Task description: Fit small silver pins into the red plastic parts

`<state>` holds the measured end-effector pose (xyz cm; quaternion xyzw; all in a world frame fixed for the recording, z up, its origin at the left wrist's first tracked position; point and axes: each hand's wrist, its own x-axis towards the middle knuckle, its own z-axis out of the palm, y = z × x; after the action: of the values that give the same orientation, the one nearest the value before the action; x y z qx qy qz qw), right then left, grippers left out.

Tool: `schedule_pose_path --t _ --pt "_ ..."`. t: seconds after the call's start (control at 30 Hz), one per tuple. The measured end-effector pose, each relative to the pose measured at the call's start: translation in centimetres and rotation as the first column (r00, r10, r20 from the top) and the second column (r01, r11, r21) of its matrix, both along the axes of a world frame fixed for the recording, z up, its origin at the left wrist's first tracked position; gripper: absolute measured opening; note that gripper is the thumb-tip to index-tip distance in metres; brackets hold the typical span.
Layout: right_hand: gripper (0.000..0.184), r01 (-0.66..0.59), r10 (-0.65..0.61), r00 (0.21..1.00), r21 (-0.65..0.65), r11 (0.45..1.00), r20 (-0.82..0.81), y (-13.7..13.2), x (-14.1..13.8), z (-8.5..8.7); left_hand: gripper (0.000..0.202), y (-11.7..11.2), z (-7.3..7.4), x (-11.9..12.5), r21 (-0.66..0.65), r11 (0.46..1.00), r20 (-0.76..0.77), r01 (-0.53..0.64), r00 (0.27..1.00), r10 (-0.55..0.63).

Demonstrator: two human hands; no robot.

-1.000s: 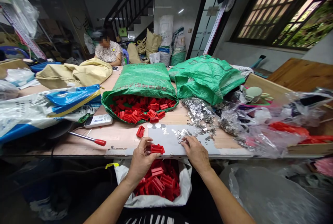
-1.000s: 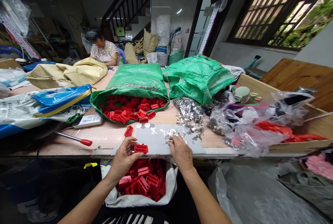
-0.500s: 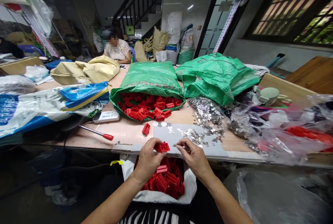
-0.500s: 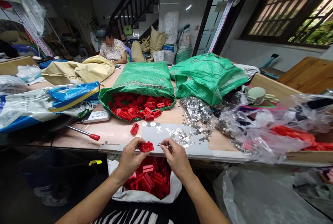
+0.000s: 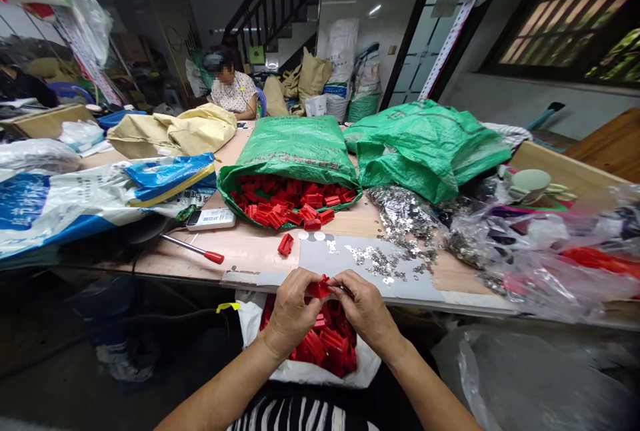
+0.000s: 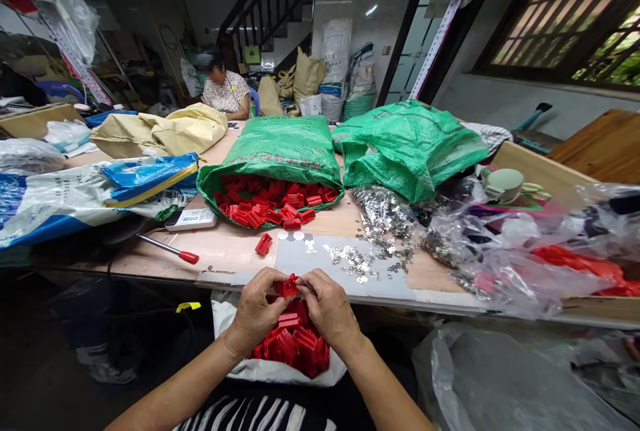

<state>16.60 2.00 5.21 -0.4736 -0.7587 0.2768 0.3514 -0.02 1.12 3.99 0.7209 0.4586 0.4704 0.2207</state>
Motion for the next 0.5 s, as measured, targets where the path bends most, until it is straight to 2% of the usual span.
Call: schedule_pose_path --t 0.1,0.2,0.27,0.37,0.5 --pt "0.023 -0.027 0.014 0.992 -0.1 0.995 -0.124 -0.2 0.1 0.4 0.027 -0.3 -0.1 0.0 0.025 0.999 0.051 -0.03 0.998 0.028" --pt "0.027 -0.097 0.032 0.965 -0.241 0.966 -0.259 -0.1 0.8 0.3 0.027 -0.4 -0.3 -0.2 0.042 0.998 0.078 -0.046 0.996 0.043" --pt "0.03 -0.101 -0.007 0.945 -0.314 0.944 -0.326 0.1 1.3 0.0 0.025 -0.5 -0.3 -0.3 0.045 0.998 0.071 -0.037 0.997 0.034" --pt "0.033 -0.041 -0.096 0.926 -0.352 0.935 -0.365 0.5 1.7 -0.5 0.021 -0.5 -0.1 -0.2 0.053 0.998 0.054 -0.022 0.998 0.019" --pt "0.032 -0.102 -0.065 0.908 -0.368 0.924 -0.413 0.6 1.3 -0.4 0.021 -0.7 0.2 0.1 0.073 0.997 0.035 0.006 0.999 -0.009"
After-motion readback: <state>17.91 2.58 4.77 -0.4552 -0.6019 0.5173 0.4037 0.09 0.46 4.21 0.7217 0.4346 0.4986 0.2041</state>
